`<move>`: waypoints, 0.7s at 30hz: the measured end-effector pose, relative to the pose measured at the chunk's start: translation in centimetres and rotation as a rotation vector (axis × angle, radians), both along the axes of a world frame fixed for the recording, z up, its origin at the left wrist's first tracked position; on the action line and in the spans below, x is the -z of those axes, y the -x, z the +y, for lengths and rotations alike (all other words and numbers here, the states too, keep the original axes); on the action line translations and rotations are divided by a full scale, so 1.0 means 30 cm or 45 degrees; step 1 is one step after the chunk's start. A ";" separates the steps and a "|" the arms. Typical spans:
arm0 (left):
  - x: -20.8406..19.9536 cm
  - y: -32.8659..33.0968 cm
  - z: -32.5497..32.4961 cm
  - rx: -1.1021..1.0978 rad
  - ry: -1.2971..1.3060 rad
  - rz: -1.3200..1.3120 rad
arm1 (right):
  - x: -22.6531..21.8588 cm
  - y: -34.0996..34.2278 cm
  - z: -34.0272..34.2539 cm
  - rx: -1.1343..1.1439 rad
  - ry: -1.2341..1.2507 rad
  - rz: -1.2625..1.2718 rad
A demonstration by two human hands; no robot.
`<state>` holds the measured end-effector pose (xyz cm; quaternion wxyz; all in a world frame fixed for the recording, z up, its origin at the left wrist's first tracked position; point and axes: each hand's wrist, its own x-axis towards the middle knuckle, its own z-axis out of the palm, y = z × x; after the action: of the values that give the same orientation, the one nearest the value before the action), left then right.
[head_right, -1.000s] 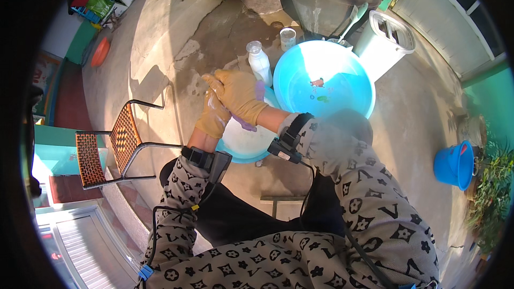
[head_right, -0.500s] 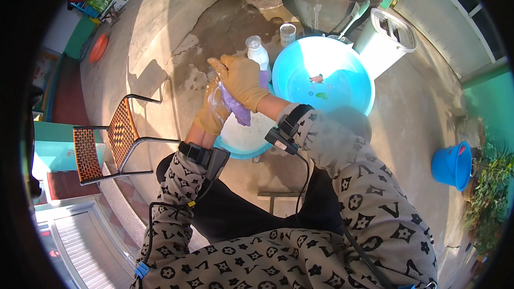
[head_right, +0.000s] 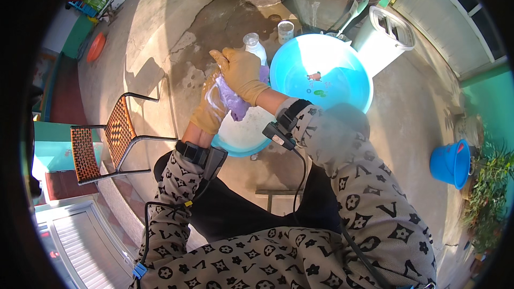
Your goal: The person washes a purple cloth by hand in a blue basin filled with soapy water, then rinses it in a second basin. After wringing the cloth, the person wipes a glass door with it and returns to the basins.
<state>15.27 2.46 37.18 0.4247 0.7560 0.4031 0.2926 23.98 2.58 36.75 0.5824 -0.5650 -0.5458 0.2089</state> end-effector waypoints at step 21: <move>0.074 -0.042 0.039 0.069 1.059 -1.214 | -0.065 -0.056 -0.028 -0.164 -0.211 -0.365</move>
<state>16.52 3.65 34.95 0.8233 0.3241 0.2303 0.4051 25.67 1.74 38.71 0.5287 -0.5030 -0.6736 0.1174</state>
